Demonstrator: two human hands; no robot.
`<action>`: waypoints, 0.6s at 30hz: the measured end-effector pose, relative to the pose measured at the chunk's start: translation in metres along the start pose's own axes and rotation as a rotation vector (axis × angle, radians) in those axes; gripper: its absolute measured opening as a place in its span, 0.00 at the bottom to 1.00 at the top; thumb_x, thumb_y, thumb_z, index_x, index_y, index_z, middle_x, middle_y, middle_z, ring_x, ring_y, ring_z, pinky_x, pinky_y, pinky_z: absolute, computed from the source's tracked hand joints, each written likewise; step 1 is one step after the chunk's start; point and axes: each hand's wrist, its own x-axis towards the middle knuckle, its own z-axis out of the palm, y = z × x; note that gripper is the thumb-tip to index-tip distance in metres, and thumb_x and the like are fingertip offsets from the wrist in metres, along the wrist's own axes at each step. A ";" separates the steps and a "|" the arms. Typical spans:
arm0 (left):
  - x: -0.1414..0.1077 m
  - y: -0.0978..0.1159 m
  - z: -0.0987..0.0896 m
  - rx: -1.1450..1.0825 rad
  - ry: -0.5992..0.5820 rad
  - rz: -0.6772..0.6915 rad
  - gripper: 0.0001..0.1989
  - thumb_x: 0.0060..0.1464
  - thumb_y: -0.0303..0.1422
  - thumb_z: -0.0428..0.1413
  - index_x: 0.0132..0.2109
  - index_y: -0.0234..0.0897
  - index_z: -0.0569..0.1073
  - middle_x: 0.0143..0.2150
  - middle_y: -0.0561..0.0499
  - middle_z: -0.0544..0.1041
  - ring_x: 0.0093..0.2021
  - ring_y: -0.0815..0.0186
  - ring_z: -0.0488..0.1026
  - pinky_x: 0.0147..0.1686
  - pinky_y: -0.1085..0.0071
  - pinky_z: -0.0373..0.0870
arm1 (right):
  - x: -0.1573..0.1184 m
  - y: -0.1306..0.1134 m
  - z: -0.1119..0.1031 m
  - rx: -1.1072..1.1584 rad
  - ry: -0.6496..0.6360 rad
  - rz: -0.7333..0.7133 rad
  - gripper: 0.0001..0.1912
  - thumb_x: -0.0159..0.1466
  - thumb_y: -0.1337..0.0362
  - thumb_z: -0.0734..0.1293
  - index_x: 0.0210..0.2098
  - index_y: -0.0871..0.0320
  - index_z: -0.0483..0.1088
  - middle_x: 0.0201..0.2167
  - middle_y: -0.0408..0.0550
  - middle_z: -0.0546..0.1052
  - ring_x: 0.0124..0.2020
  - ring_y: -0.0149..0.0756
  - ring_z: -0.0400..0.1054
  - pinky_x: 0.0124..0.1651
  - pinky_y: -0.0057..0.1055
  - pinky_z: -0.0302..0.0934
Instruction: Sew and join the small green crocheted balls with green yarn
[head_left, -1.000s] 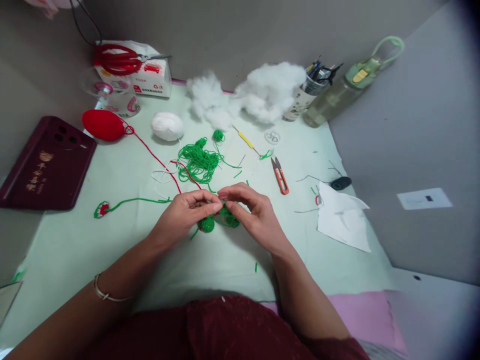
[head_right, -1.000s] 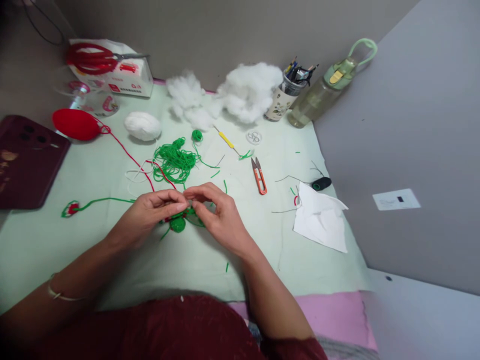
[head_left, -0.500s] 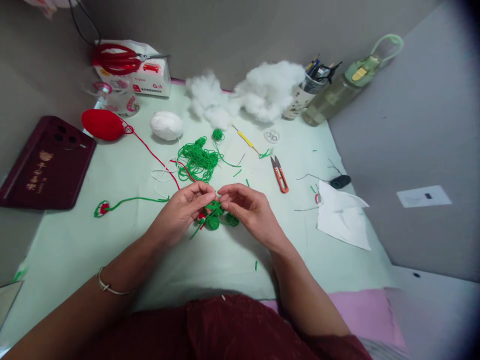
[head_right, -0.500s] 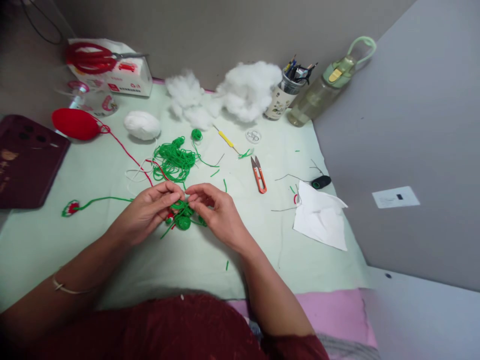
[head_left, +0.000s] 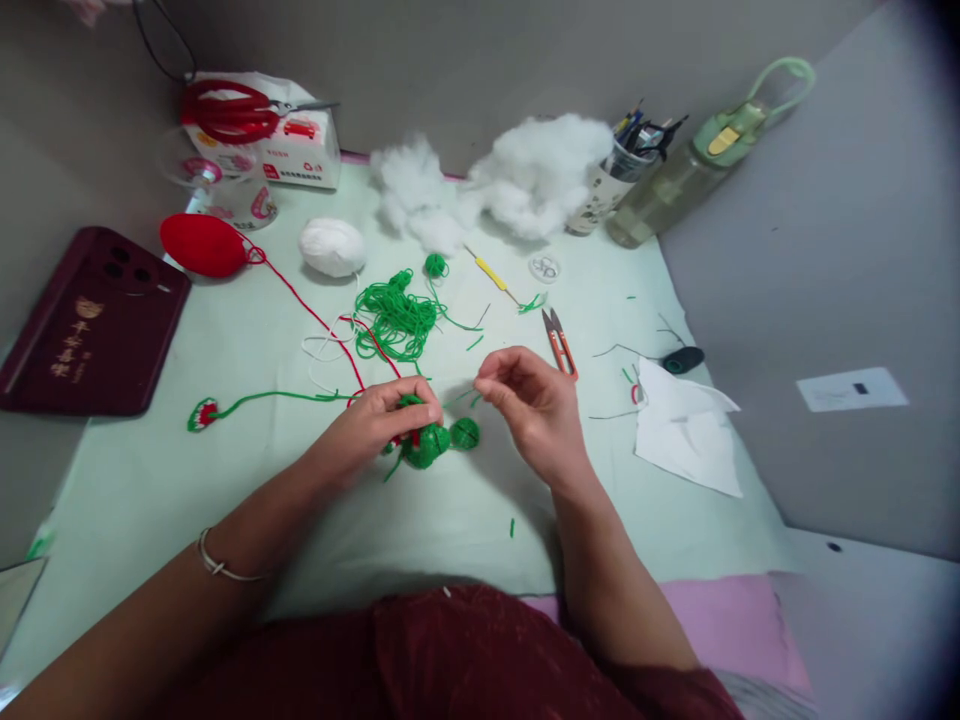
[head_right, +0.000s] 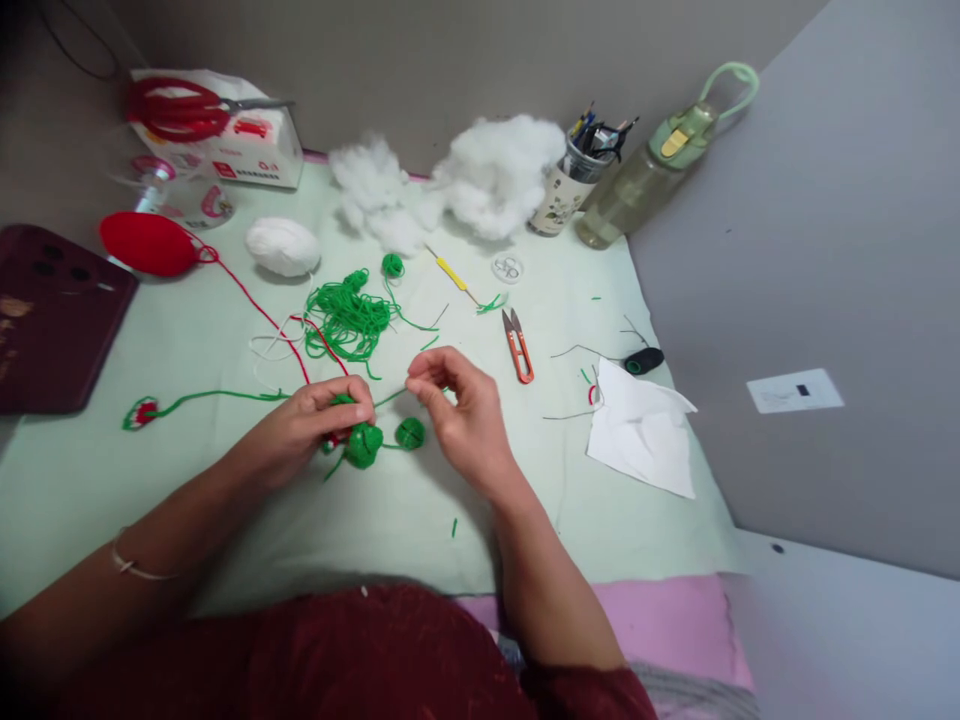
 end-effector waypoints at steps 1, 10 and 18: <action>0.000 0.000 0.000 -0.027 -0.006 -0.016 0.11 0.55 0.38 0.61 0.31 0.36 0.73 0.25 0.53 0.72 0.25 0.71 0.65 0.26 0.75 0.61 | 0.002 0.001 -0.004 0.018 0.021 0.011 0.05 0.62 0.63 0.72 0.35 0.57 0.72 0.30 0.42 0.73 0.31 0.30 0.67 0.37 0.29 0.64; 0.001 0.003 -0.005 -0.186 0.063 -0.056 0.12 0.53 0.40 0.63 0.32 0.37 0.72 0.28 0.53 0.71 0.25 0.71 0.65 0.24 0.75 0.60 | 0.003 0.000 -0.013 -0.170 -0.375 -0.019 0.11 0.68 0.60 0.67 0.47 0.54 0.78 0.33 0.45 0.73 0.33 0.31 0.67 0.37 0.30 0.62; -0.001 0.004 -0.007 -0.138 -0.005 -0.065 0.10 0.53 0.37 0.60 0.30 0.36 0.71 0.26 0.54 0.68 0.25 0.71 0.63 0.26 0.74 0.58 | 0.005 -0.002 -0.027 -0.174 -0.381 -0.125 0.07 0.69 0.63 0.66 0.39 0.55 0.77 0.35 0.46 0.74 0.37 0.33 0.69 0.44 0.33 0.64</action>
